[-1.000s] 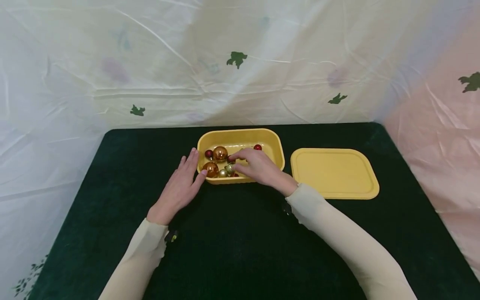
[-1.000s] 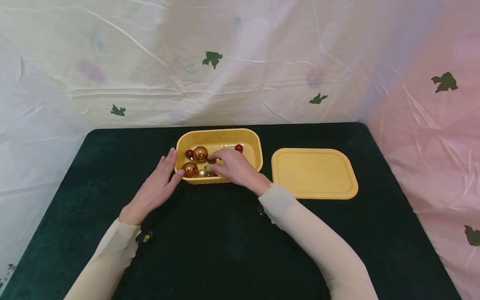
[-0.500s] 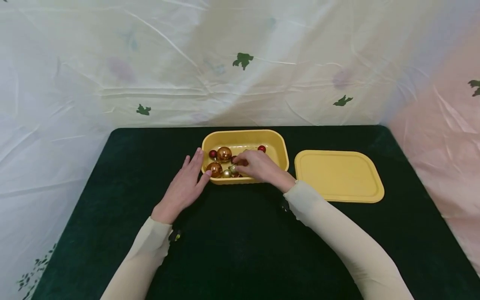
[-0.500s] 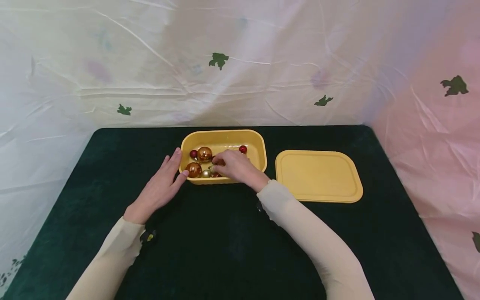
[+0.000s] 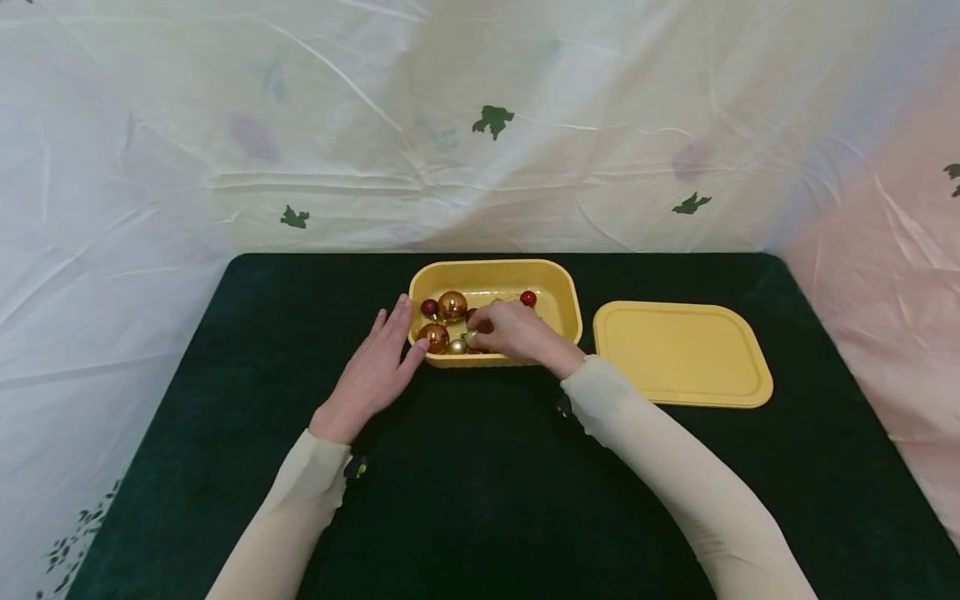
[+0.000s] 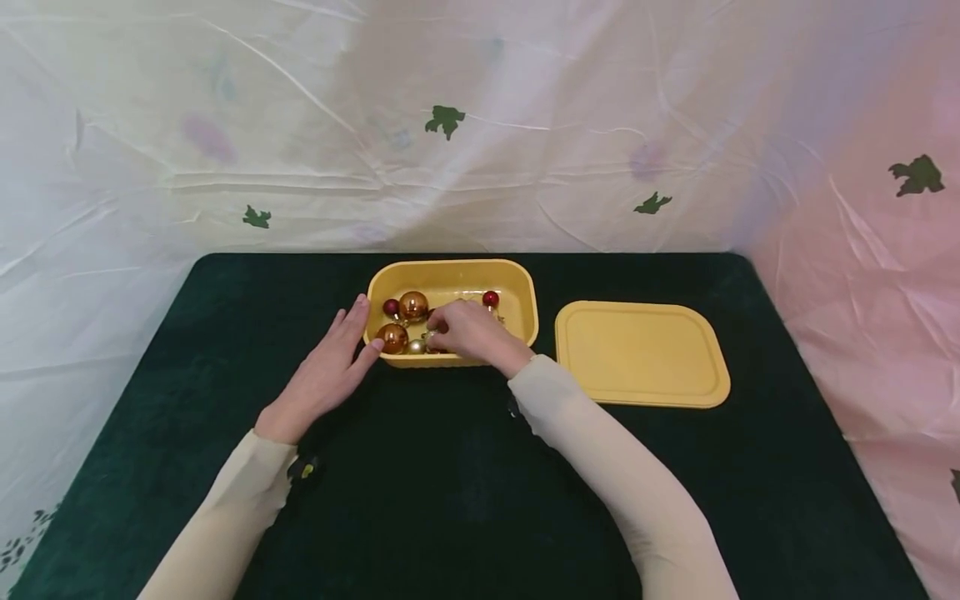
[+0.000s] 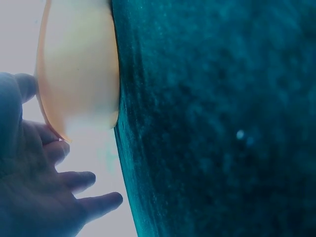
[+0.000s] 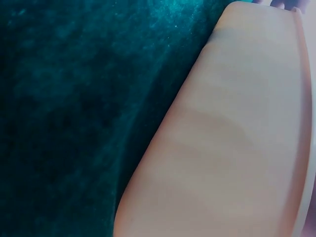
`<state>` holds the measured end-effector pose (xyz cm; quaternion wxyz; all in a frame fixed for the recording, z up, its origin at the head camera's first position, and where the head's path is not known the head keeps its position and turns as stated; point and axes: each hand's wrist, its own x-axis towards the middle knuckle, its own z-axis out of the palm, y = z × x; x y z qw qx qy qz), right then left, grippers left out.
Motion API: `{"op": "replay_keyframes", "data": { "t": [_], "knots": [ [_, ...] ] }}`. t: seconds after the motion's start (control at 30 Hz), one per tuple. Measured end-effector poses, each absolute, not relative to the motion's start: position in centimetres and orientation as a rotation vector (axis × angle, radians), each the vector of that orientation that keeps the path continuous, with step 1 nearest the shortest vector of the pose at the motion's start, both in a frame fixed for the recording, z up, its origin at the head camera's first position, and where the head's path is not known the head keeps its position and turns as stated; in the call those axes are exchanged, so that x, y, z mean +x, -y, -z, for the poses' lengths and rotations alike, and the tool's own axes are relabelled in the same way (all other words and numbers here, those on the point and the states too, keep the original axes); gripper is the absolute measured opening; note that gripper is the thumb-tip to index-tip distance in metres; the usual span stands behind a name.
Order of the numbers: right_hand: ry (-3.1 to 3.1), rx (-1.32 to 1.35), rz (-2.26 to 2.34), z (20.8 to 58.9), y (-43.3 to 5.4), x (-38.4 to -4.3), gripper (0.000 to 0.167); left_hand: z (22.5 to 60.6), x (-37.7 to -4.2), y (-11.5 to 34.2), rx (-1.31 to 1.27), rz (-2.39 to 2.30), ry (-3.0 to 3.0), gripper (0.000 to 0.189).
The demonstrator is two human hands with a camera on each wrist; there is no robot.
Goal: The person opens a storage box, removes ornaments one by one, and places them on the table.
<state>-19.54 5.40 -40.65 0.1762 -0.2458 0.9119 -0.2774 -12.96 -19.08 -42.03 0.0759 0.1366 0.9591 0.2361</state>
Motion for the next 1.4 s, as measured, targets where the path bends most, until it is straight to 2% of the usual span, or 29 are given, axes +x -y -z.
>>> {"op": "replay_keyframes", "data": {
  "t": [0.37, 0.8, 1.17, 1.4],
  "knots": [
    [-2.63, -0.729, 0.985, 40.0, -7.1, -18.4, 0.028, 41.6, -13.1, 19.1, 0.39, -0.698, -2.855, 0.076],
    [-2.614, -0.729, 1.301, 38.4, -9.5, -15.1, 0.031, 41.4, -13.0, 19.1, 0.362, -0.769, -2.83, 0.073],
    [-2.614, -0.754, 1.395, 36.8, -10.8, -12.6, 0.031, 41.2, -13.6, 18.6, 0.382, -0.777, -2.883, 0.071],
    [-2.53, -0.794, 1.394, 37.7, -10.9, -10.6, 0.027, 41.0, -14.3, 18.6, 0.387, -0.729, -2.897, 0.073]
  ]
}}
